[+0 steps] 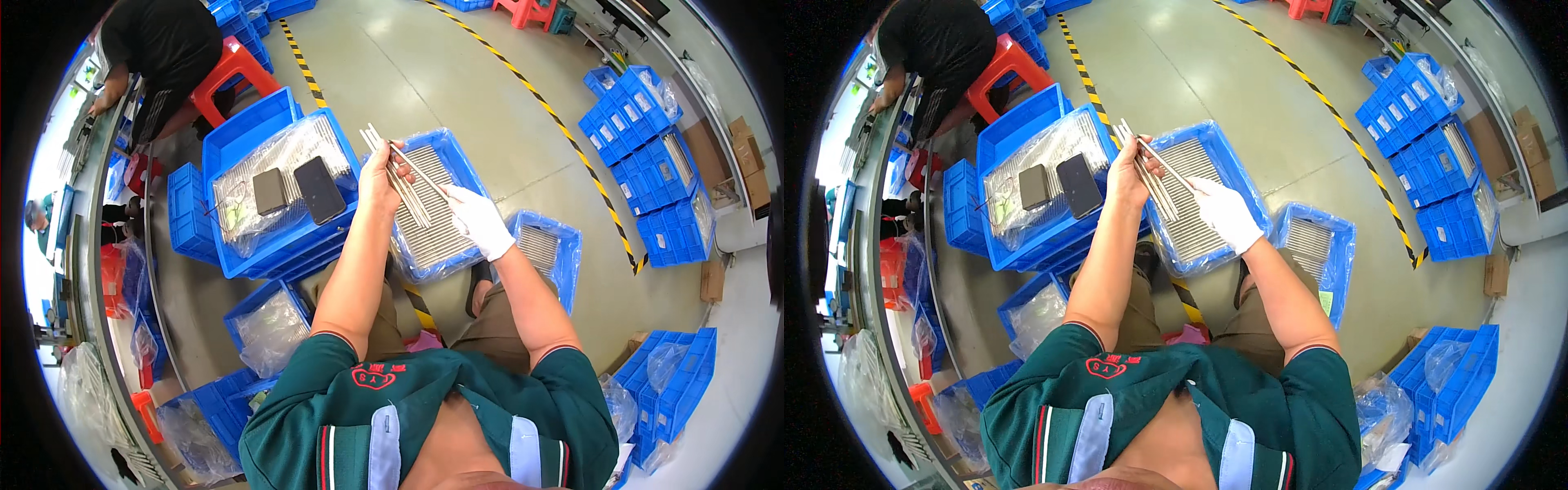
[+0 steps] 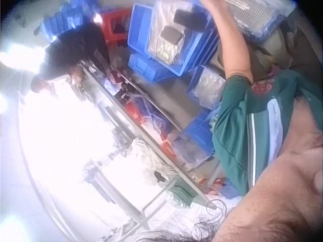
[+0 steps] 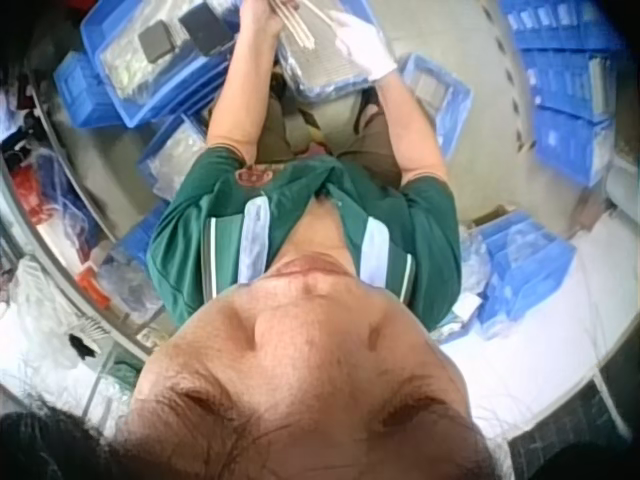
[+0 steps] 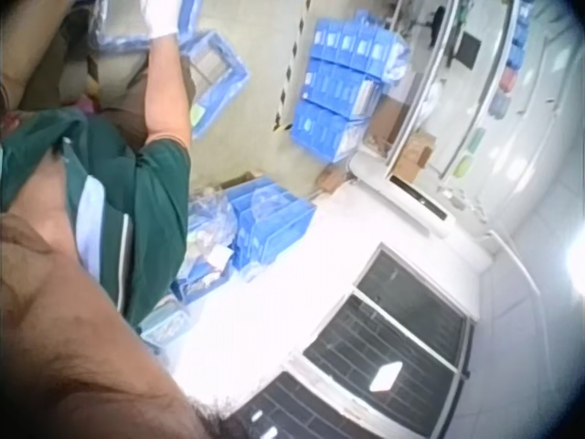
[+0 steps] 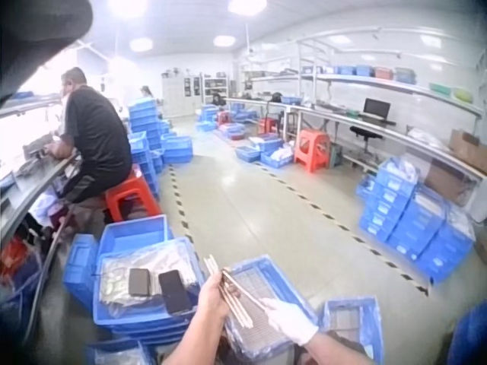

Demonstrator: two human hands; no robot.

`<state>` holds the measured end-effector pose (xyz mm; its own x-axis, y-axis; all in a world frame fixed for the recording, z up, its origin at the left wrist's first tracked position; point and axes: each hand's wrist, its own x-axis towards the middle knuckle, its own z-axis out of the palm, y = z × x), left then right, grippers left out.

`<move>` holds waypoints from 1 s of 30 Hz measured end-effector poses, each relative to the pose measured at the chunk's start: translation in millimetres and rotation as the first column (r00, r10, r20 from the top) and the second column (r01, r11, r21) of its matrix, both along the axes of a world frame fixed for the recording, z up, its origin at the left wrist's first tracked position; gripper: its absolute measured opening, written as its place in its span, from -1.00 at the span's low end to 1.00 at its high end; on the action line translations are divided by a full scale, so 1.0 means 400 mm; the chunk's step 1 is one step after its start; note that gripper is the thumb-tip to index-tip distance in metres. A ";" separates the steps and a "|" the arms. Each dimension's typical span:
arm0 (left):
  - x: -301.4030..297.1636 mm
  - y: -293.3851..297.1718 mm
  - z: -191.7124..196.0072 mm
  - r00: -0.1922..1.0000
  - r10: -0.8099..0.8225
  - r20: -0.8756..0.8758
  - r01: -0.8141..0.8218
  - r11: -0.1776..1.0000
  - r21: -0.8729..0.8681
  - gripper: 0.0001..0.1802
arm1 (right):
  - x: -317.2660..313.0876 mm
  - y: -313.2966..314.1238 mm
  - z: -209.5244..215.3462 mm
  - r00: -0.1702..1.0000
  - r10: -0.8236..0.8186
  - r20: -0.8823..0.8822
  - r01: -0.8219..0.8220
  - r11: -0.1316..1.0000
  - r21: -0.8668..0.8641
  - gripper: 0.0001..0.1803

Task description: The person sits on the floor and repeatedly picks up bundles of long, thin metal rods from a blue plastic bin. They separate the rods into smaller groups and place them back into the bin or an adjacent bin. The person wears white gloves and handles the rods carefully to keep them organized.

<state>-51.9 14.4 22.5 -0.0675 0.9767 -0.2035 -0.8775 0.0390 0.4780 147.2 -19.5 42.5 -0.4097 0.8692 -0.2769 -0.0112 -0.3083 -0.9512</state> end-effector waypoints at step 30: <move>0.078 -0.026 -0.033 0.976 -0.154 -0.154 0.132 0.981 -0.143 -0.74 | -0.030 0.039 -0.036 0.915 -0.206 0.345 -0.037 0.812 0.583 -0.62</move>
<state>-20.8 4.1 9.2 0.0277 0.9443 -0.3280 -0.7688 0.2298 0.5967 135.3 -4.0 28.0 -0.2963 0.9413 0.1615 0.3823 0.2718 -0.8832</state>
